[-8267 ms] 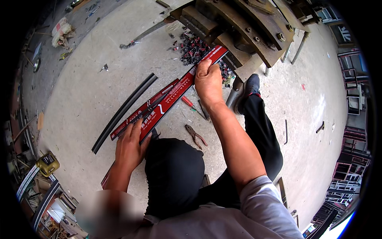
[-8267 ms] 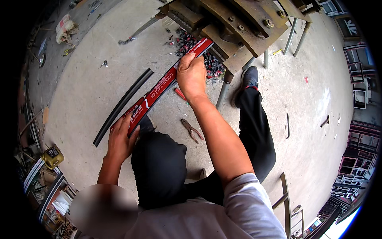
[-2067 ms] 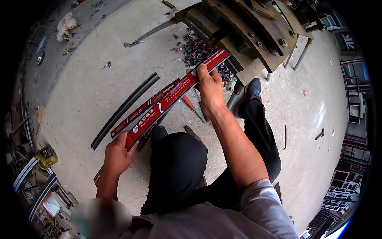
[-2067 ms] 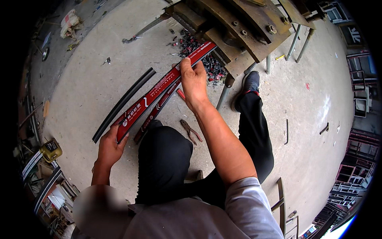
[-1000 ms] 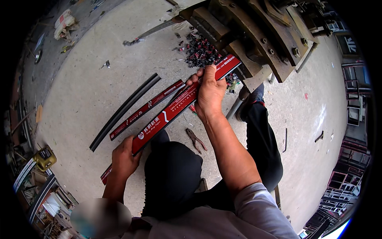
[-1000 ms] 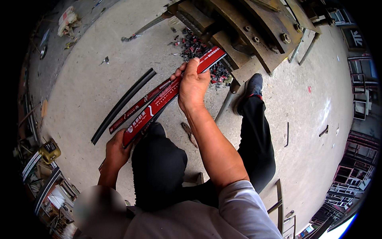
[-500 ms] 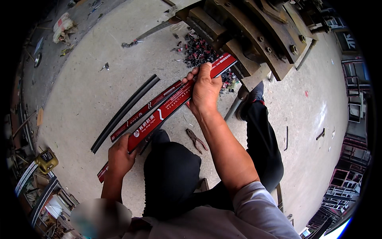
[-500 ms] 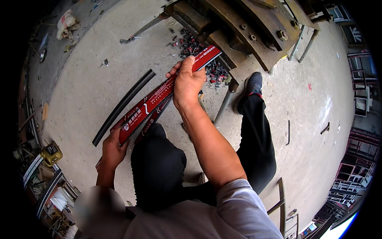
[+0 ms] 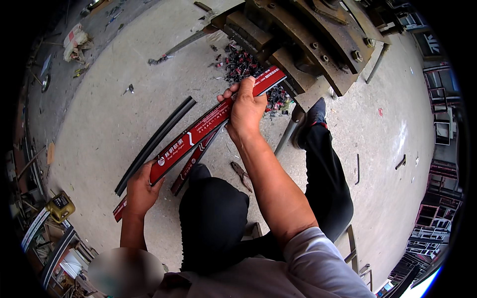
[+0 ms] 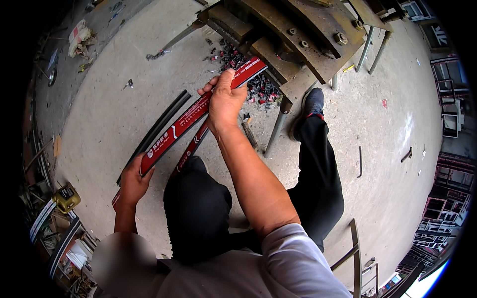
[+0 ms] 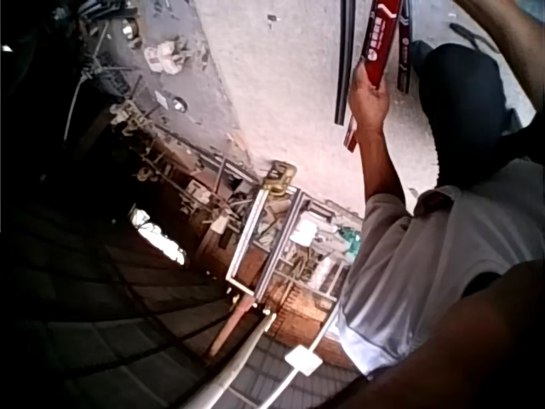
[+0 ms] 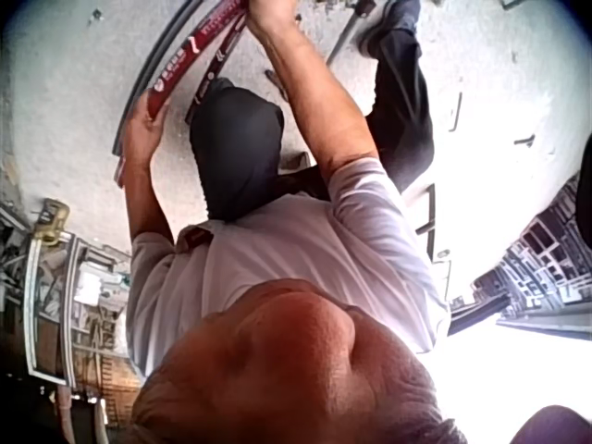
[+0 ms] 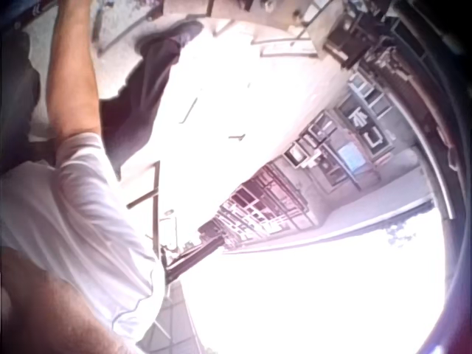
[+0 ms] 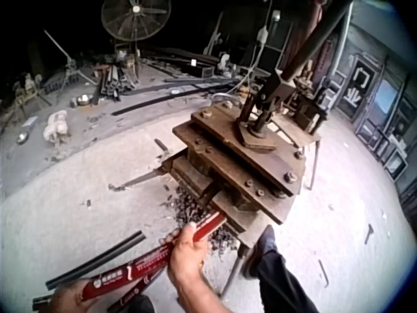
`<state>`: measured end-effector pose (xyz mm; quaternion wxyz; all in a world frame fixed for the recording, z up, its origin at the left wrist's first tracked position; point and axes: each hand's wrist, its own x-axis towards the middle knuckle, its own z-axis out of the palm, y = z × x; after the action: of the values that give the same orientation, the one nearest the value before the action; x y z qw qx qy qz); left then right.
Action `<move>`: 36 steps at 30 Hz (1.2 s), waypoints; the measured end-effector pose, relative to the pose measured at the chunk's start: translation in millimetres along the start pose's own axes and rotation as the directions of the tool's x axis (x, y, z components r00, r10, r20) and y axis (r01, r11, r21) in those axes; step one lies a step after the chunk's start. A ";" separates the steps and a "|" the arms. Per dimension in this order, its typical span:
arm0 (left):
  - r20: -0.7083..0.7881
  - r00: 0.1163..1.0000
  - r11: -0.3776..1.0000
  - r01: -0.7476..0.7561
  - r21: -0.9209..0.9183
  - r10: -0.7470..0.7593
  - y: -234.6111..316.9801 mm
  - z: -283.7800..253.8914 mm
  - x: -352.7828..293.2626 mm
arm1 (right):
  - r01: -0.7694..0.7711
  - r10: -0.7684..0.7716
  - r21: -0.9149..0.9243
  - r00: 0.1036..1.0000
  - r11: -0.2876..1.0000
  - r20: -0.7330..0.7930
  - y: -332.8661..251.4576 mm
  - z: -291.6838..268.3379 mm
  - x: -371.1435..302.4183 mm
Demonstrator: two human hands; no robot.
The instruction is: The person measures a long metal profile with a tape measure and marks it with a marker. They then place the profile on a miter saw, cut it, and stack the cut pieces. The person repeats this process for several profiles.
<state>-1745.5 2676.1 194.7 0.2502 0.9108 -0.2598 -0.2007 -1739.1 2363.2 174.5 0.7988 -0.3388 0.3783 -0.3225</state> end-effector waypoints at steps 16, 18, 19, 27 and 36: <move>0.009 0.999 0.999 0.046 -0.029 -0.046 -3.1 0.9 4.7 | 0.012 -0.012 -0.013 1.000 1.000 0.023 -1.5 -2.0 -1.9; 0.007 0.999 0.998 0.045 -0.047 -0.045 -1.9 0.8 5.9 | 0.011 -0.011 -0.036 1.000 0.999 -0.004 -2.1 2.0 -2.4; 0.014 0.999 0.998 0.046 -0.045 -0.046 -1.2 0.5 7.0 | 0.012 -0.013 -0.049 1.000 0.999 -0.019 -1.7 2.4 -1.8; -0.059 0.998 0.999 -0.034 0.015 0.035 -13.9 -3.5 11.9 | 0.009 -0.010 0.026 1.000 1.000 0.026 0.8 -0.1 1.0; 0.059 0.994 0.996 0.088 0.001 -0.088 15.4 -2.5 -19.8 | -0.090 0.090 -0.035 0.996 0.995 -0.005 -13.6 -4.6 -1.5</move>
<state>-1765.6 2677.0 210.0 0.2343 0.9148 -0.2265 -0.2387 -1747.1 2355.4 183.6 0.8057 -0.3349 0.4004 -0.2801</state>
